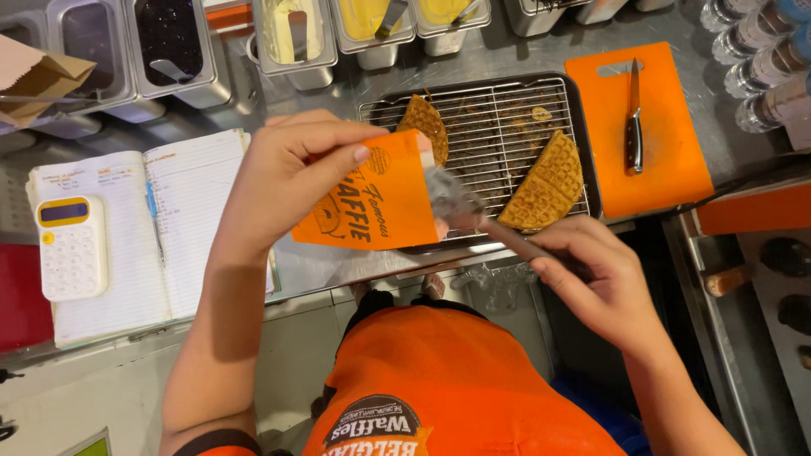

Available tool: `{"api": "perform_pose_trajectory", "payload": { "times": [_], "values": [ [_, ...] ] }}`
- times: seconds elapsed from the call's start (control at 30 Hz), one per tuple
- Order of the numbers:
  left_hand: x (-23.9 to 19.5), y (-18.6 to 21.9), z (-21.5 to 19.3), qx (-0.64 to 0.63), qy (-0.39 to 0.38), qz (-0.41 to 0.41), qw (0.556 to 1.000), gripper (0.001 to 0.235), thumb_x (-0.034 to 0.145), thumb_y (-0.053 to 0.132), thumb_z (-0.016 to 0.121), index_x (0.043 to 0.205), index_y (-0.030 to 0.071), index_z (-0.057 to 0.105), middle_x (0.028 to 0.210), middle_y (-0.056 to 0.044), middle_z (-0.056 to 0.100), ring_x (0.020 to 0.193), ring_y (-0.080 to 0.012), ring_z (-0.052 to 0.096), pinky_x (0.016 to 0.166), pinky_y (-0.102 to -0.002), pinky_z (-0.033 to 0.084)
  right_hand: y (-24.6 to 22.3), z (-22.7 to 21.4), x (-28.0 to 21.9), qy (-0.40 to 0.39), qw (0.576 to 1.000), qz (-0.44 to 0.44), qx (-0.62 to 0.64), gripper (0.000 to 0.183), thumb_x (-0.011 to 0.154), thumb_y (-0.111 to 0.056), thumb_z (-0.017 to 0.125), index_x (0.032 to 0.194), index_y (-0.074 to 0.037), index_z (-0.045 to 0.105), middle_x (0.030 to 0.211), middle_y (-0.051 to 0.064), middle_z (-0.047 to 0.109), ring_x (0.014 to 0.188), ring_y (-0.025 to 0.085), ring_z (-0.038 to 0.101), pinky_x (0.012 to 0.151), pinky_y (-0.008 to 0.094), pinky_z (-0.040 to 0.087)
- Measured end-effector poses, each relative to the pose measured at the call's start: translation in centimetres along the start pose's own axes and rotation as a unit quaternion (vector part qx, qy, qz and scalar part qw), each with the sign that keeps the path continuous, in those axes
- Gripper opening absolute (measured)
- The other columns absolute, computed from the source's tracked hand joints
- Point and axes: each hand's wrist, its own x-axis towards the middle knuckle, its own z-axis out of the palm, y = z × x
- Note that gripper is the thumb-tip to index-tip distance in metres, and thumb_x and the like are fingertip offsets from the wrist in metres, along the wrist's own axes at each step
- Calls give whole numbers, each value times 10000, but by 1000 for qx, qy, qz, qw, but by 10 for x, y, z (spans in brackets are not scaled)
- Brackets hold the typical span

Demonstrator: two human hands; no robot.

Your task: The person spreads a dark topping onto a waffle using a spatula, folds it, and places it on a wire rack. They then wrap the waffle in an orange paper sleeve, place it in a brown paper bag, and hand it to a customer. Finally, they write on a notepad and use a calculator.

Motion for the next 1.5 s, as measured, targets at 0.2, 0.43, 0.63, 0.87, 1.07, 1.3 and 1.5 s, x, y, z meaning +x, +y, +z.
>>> {"api": "perform_pose_trajectory", "payload": {
  "times": [0.2,0.43,0.63,0.87,1.07,1.3,1.5],
  "values": [
    [-14,19,40,130,-93,6,987,176,933,137,707,1078,109,803,934,-69,748,803,-239,709,700,-353,546,0,33,-6,-58,998,-32,-20,239,885,-87,740,1115,-28,717,986,65,652,775,144,663,635,258,540],
    [-60,30,26,185,14,81,979,557,882,197,790,1401,100,612,1389,-122,637,1322,-297,577,1235,-500,294,32,68,-22,-104,972,-5,211,242,940,-54,713,1172,13,696,1102,77,612,922,142,623,769,259,536],
    [-78,-26,19,-398,105,76,908,1369,718,491,994,1605,242,-19,1737,-136,228,1649,-275,268,1392,-456,154,41,105,-30,-123,852,134,491,269,982,-110,641,1204,40,664,1167,65,583,854,127,659,721,250,549],
    [-61,-92,35,-590,187,81,781,946,929,223,813,1611,302,162,1334,-203,582,1234,-396,596,1113,-613,453,43,143,-41,-126,863,224,435,294,959,-137,650,1200,33,647,1144,34,565,820,106,666,655,245,538],
    [-71,-146,-43,-529,273,67,800,835,1038,100,663,1604,408,132,1364,-197,564,1236,-369,603,1125,-595,475,65,142,-66,102,856,410,298,278,964,-219,661,1164,-27,656,764,108,672,573,127,626,482,244,464],
    [-62,-182,-21,-518,258,14,816,822,1042,83,652,1656,321,161,1389,-202,547,1263,-389,608,1126,-582,497,54,188,-5,139,850,444,247,301,952,-279,673,1132,-37,656,650,89,643,460,112,578,369,255,395],
    [-62,-184,-23,-528,247,-8,813,833,1019,84,649,1663,309,172,1398,-216,524,1266,-394,596,1140,-590,488,24,168,31,220,949,225,17,187,952,-184,730,1069,-44,687,880,59,620,596,152,610,479,298,477]
  ]
}}
